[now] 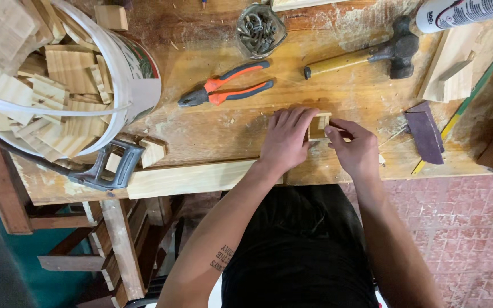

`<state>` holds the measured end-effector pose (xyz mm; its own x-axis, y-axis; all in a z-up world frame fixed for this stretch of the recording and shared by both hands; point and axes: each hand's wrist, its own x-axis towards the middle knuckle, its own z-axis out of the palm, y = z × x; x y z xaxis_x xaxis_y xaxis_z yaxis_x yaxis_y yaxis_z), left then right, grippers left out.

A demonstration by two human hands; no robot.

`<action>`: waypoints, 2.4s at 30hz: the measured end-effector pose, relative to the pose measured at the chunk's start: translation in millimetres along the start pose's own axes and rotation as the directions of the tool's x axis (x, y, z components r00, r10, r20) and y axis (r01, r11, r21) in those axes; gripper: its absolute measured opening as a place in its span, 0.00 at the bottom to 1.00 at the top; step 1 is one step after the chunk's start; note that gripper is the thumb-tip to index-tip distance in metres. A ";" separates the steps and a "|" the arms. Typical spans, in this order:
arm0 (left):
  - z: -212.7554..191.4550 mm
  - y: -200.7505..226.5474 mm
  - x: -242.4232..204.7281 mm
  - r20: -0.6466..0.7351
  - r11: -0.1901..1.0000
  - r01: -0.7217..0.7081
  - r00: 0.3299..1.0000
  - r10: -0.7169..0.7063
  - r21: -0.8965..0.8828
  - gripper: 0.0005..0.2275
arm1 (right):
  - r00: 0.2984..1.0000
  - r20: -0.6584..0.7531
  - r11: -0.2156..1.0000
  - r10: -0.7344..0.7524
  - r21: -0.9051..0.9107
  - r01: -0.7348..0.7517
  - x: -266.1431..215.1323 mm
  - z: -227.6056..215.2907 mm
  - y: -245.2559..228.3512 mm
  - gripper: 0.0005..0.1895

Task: The person assembles a small wooden structure by hand on a workbench. They apply wood glue to small wooden pieces, position them into a frame, and press them together by hand.

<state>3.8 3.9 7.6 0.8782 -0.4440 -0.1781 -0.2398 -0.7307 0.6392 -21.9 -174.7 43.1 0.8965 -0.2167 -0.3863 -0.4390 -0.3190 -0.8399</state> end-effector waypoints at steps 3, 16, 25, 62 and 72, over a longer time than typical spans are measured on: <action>-0.3 1.9 2.6 -0.008 1.000 0.004 1.000 -0.004 0.012 0.38 | 1.000 -0.011 0.999 -0.012 0.036 0.012 2.9 1.3 14.2 0.13; 0.7 4.8 0.4 -0.025 1.000 -0.025 0.999 0.025 0.018 0.40 | 0.999 0.047 0.999 0.027 0.038 -0.029 5.6 -12.3 -1.5 0.13; -7.2 10.5 0.8 0.012 0.999 -0.008 1.000 0.007 0.042 0.44 | 0.983 0.124 0.988 0.138 0.047 -0.145 12.7 -16.1 -4.5 0.20; 5.0 37.9 -18.1 -0.052 0.978 0.210 0.976 -0.209 0.006 0.35 | 0.957 0.227 0.959 -0.180 -0.178 0.223 18.6 -37.4 19.5 0.18; 35.7 53.5 -32.8 -0.241 0.956 0.269 0.926 -0.291 -0.118 0.41 | 0.463 0.527 0.196 -0.713 -0.484 0.853 14.1 -62.6 7.3 0.08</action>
<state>-52.6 -39.1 20.9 0.9826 -0.0740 -0.1705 0.0560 -0.7570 0.6510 -16.2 -237.9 55.4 0.7590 0.6132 0.2187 0.6499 -0.6940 -0.3098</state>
